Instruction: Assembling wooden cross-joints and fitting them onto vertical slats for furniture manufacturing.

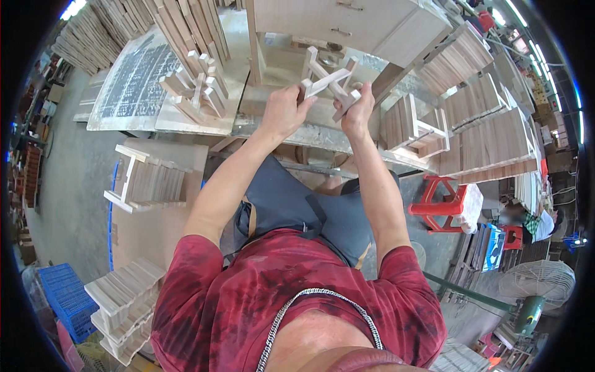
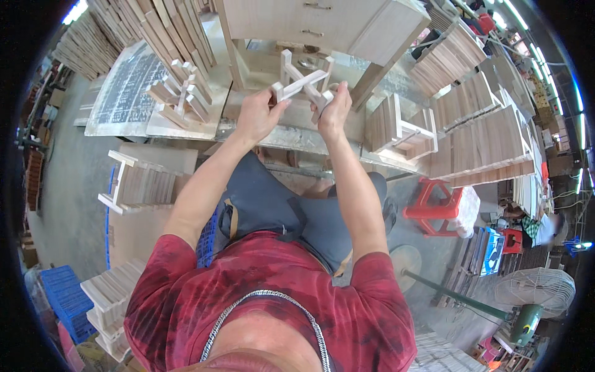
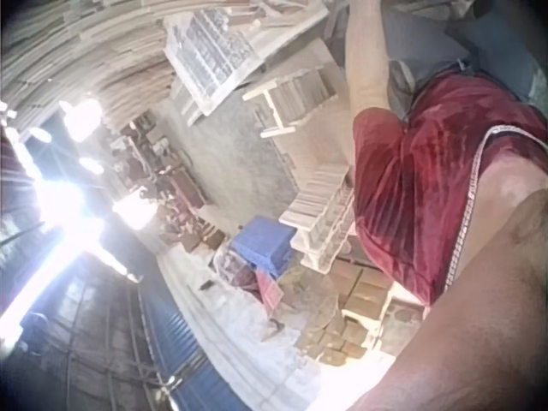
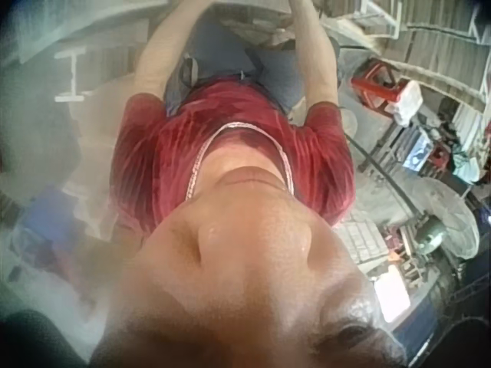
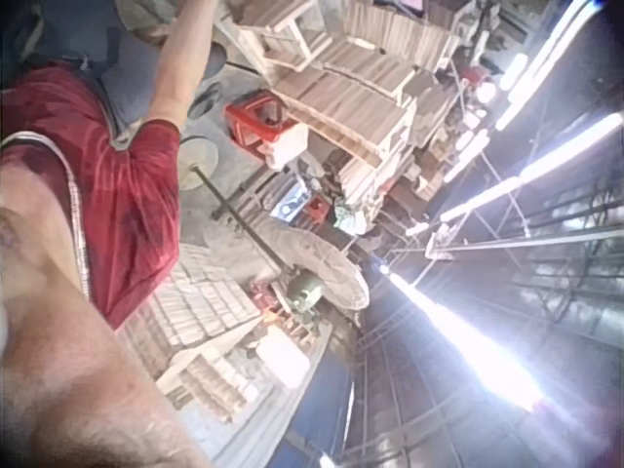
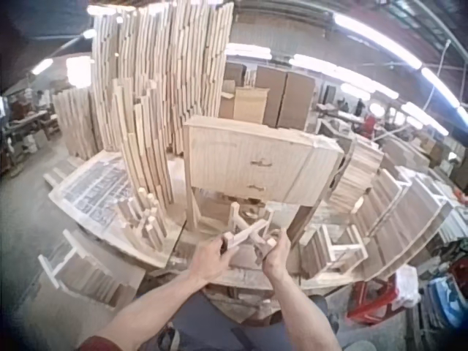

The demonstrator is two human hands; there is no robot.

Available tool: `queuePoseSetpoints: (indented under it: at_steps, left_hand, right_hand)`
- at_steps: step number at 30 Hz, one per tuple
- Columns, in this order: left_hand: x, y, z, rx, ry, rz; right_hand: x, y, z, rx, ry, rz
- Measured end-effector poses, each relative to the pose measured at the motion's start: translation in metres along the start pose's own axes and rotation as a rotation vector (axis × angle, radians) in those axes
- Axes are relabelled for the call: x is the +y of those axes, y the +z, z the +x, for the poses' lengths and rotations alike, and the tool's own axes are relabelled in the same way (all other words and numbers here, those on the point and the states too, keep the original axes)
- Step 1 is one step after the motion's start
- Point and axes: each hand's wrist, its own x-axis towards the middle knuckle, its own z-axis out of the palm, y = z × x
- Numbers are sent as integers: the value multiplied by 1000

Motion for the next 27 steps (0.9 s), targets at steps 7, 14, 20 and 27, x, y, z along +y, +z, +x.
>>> queuePoseSetpoints:
  at_steps: [7,14,20,27]
  left_hand:
    - [-19,11,83,19,-17,72]
    - [-34,18,95,-13,-33,112]
    - [-29,6,102,-49,-66,91]
    - [-28,2,103,-76,-91,25]
  right_hand:
    - [2,25,78,42,12,-269]
    - [37,-2,109,109,-149,-671]
    - [38,9,107,87,-76,-406]
    - [13,16,95,13,-31,-368]
